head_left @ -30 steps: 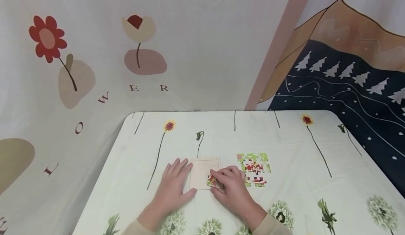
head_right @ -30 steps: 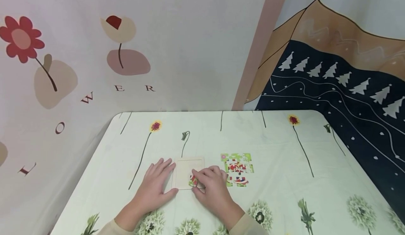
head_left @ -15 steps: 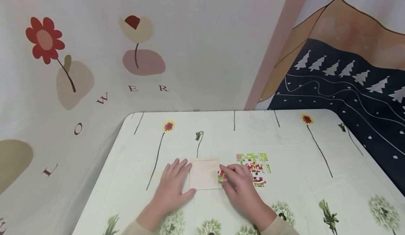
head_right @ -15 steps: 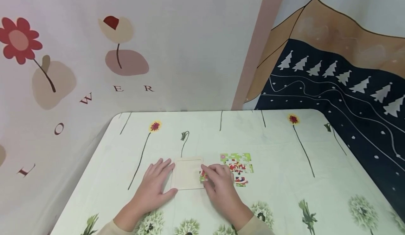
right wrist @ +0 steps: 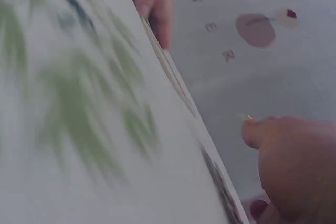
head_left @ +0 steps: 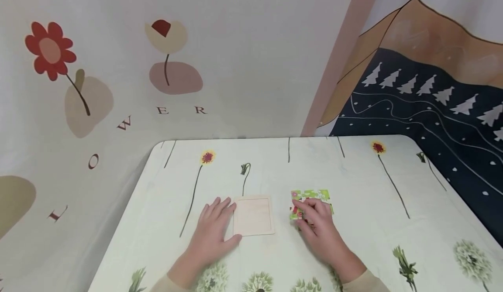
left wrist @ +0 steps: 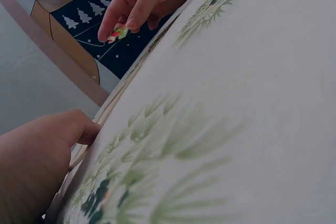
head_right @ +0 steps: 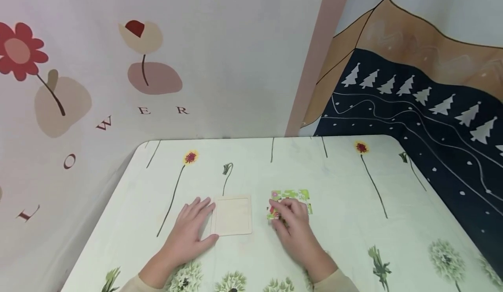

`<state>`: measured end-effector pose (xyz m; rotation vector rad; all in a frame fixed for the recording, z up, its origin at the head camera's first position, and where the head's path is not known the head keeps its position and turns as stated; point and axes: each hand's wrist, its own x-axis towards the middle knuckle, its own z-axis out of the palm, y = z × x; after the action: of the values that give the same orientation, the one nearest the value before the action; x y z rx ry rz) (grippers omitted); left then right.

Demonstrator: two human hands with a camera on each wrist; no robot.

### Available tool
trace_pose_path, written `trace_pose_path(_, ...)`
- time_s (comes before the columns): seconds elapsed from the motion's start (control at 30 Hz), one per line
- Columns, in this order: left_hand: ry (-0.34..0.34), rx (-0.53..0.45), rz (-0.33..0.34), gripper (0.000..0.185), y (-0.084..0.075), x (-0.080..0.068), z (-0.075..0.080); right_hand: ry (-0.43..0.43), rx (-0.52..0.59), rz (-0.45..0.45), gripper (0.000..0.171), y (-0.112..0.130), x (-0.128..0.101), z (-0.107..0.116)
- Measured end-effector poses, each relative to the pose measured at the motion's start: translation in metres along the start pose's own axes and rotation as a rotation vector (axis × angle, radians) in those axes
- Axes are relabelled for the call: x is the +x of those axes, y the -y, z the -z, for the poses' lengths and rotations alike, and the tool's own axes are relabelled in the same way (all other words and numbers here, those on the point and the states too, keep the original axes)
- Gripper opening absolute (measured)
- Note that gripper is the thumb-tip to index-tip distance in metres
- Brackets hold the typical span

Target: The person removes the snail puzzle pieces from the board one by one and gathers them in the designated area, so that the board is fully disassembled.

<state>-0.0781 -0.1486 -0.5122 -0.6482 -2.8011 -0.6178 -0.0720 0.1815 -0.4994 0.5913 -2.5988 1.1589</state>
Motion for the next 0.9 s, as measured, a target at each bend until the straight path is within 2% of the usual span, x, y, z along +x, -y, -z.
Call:
trace_pose_path(0.13, 0.004, 0.000, 0.000, 0.077, 0.000, -0.001, -0.001, 0.021, -0.023, -0.064, 0.056, -0.019, -0.011, 0.024)
trace_pose_path(0.3, 0.006, -0.007, -0.004, 0.077, -0.001, -0.001, 0.001, 0.101, -0.019, -0.198, 0.052, -0.040, -0.029, 0.058)
trace_pose_path(0.4, 0.001, 0.000, -0.007, 0.077, 0.001, -0.001, 0.001, 0.137, -0.028, -0.250, 0.049, -0.047, -0.036, 0.071)
trace_pose_path(0.47, -0.003, 0.001, -0.007, 0.077, 0.001, -0.002, 0.001, 0.149, -0.048, -0.249, 0.048, -0.050, -0.038, 0.074)
trace_pose_path(0.7, -0.003, 0.000, 0.002, 0.076, 0.000, -0.003, 0.001, 0.195, -0.054, -0.164, 0.046, -0.056, -0.039, 0.077)
trace_pose_path(0.9, -0.001, -0.010, 0.010, 0.077, 0.000, -0.002, 0.002, 0.205, -0.071, -0.163, 0.044, -0.058, -0.038, 0.075)
